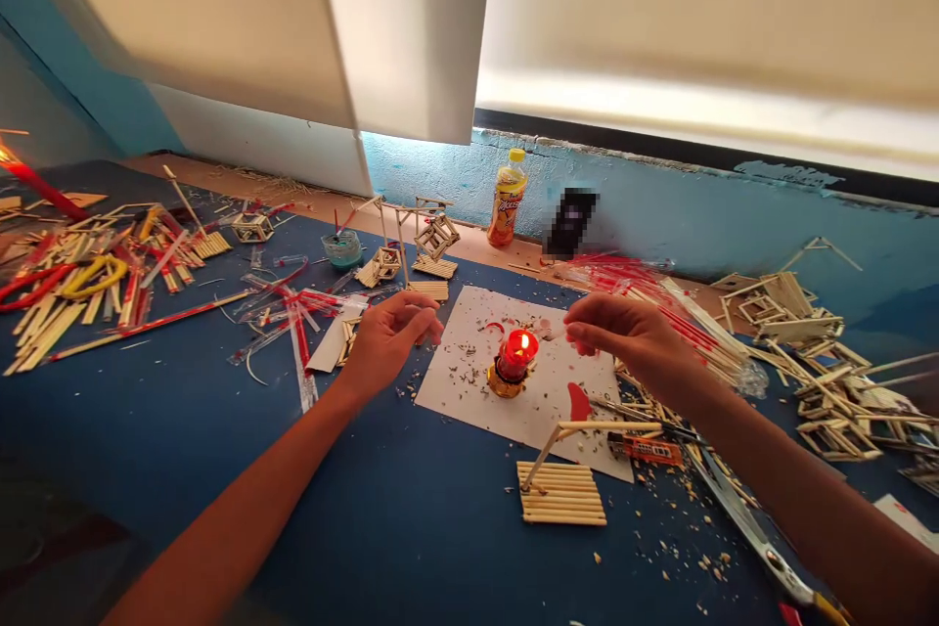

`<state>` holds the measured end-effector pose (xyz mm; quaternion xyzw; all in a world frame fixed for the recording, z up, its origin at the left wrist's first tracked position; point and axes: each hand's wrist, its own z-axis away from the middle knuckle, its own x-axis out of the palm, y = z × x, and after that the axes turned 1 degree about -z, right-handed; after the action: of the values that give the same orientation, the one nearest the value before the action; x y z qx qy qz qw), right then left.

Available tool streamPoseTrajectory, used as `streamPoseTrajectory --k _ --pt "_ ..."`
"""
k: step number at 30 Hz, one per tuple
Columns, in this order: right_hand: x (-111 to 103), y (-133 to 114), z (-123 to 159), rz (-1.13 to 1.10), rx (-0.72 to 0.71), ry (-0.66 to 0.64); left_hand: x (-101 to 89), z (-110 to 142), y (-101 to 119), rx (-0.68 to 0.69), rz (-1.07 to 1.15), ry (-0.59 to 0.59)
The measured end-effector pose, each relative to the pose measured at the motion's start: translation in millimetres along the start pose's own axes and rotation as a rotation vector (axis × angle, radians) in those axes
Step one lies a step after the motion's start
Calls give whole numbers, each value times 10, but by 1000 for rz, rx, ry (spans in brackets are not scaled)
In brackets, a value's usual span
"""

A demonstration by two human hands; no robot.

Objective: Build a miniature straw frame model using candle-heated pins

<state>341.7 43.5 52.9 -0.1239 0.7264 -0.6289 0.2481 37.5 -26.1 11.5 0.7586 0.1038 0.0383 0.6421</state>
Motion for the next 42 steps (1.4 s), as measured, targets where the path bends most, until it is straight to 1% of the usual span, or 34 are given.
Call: streamPoseTrajectory --k 4,8,11,15,23,28,31,34,38,42 --pt "83 43 -49 46 0 -49 -1 4 12 -85 168 40" --pt "101 78 -35 90 -6 -79 -19 5 12 -154 288 65" --pt "108 85 -27 113 -22 -88 -18 18 40 -197 353 60" --pt "135 95 -33 129 -34 -88 -8 34 75 -250 414 59" --pt "160 141 -38 116 -44 -58 -22 8 84 -300 505 125" --pt "153 151 -38 38 -28 -24 -43 -8 61 -310 522 159" --pt "123 154 -32 -4 -16 -6 -58 -10 47 -300 513 169" --pt "75 127 -8 -39 -20 19 -47 2 85 -260 488 159" --pt "-18 25 66 -99 -68 97 26 93 250 -153 454 140" --pt "-106 -158 222 -156 -108 204 166 355 468 -34 445 139"
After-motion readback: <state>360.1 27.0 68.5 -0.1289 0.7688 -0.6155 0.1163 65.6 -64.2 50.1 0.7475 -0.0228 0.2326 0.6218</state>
